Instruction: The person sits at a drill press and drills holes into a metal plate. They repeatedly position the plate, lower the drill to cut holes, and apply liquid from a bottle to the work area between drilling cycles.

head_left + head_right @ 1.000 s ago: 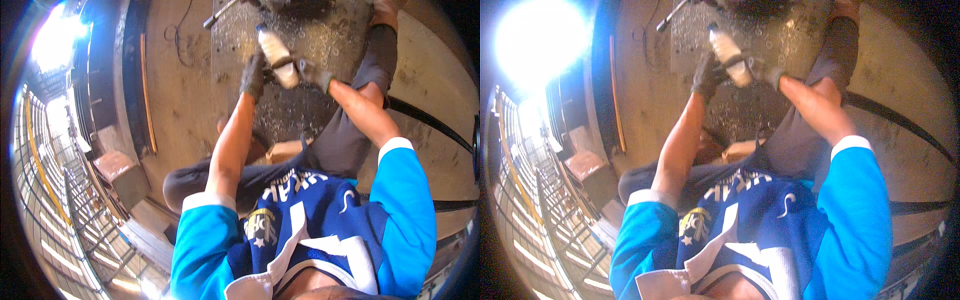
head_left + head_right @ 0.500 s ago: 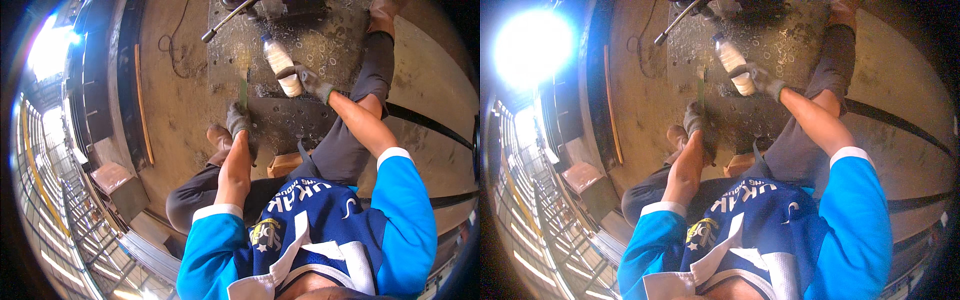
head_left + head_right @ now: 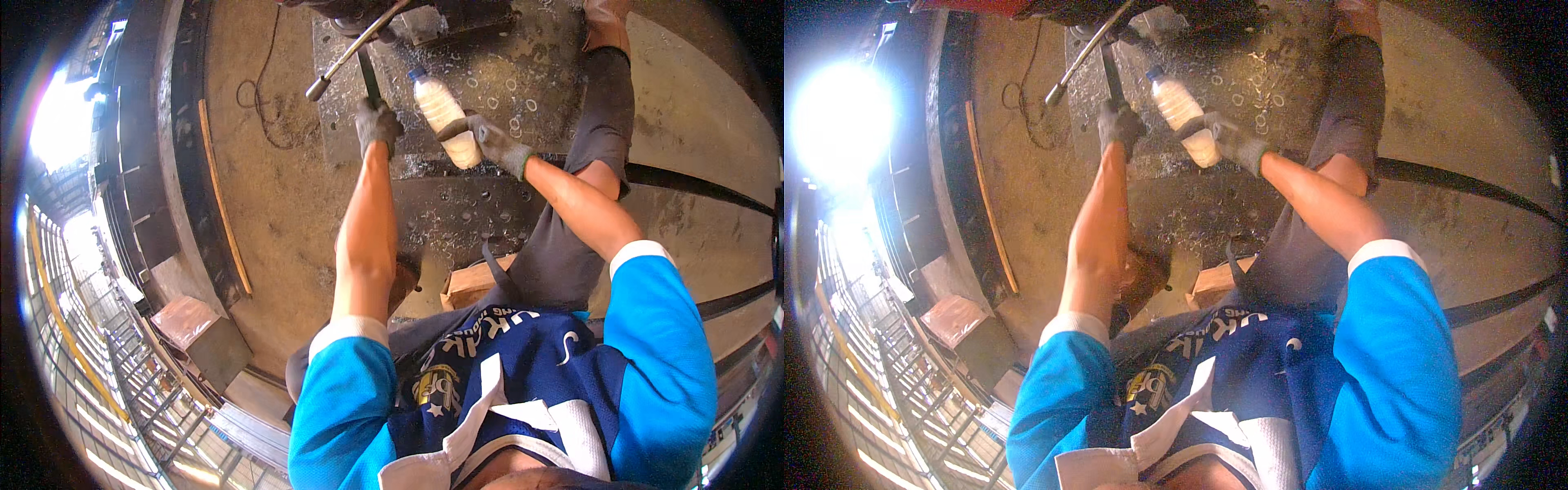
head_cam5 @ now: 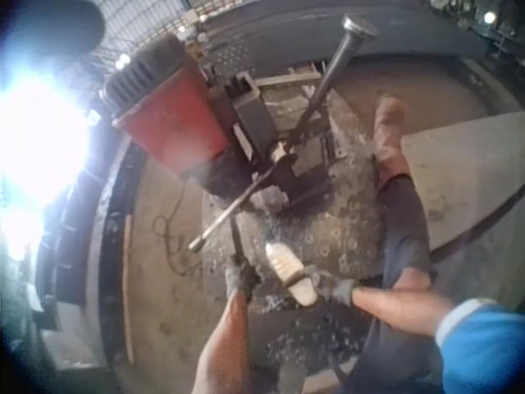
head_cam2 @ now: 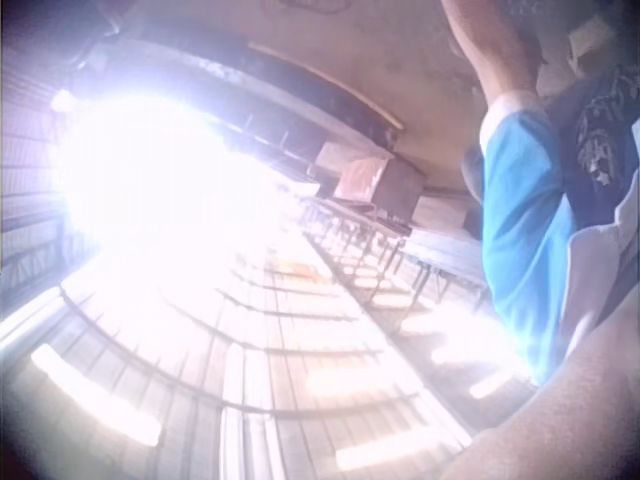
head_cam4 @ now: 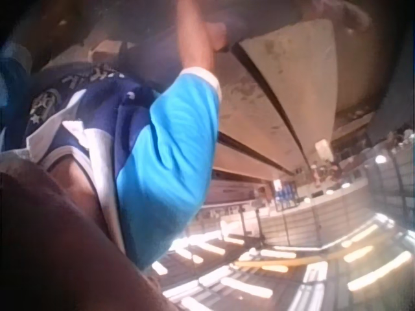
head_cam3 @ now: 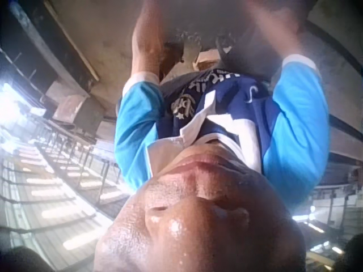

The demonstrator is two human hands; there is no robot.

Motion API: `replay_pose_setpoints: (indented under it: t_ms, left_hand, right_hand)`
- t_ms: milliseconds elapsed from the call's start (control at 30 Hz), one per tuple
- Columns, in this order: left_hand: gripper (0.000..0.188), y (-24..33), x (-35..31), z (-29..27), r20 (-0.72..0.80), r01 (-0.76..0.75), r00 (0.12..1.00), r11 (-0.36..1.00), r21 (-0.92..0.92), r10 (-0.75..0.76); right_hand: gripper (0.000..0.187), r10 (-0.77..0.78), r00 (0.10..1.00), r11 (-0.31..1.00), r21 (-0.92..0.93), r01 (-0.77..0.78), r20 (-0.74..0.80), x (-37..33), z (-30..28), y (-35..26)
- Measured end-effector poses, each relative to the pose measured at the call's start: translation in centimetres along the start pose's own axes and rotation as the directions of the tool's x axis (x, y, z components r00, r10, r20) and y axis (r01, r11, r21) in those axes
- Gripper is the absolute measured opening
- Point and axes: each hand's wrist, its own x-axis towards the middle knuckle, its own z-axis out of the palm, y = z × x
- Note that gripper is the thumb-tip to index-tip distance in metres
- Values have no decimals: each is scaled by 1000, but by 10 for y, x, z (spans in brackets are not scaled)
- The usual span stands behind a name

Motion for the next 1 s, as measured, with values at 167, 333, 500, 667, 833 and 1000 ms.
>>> replay_pose_setpoints:
  t_ms: [167,333,500,667,833,1000]
  left_hand:
    - [28,27,37,9,204,-74,979,917,393,-9]
    - [34,-32,-15,-46,441,-349,897,647,678,22]
    - [31,-90,-24,-140,192,-154,981,633,759,8]
    - [30,-139,-9,-193,-480,317,836,948,31,-264]
    - [38,-172,-70,-79,-547,182,837,957,226,-30]
    - [37,-157,-154,15,-114,-54,991,994,100,66]
  right_hand:
    - [67,-153,984,988,-12,152,-89,-10,0,-3]
    - [76,-96,995,995,-40,95,-32,-6,1,-10]
    - [86,-75,997,996,-47,75,-11,-8,0,-15]
    - [96,-63,998,997,-46,64,13,-4,-2,-22]
    - [107,1,999,998,-68,2,38,-8,-3,-30]
    - [50,-241,965,952,-219,215,-100,-7,-3,-5]
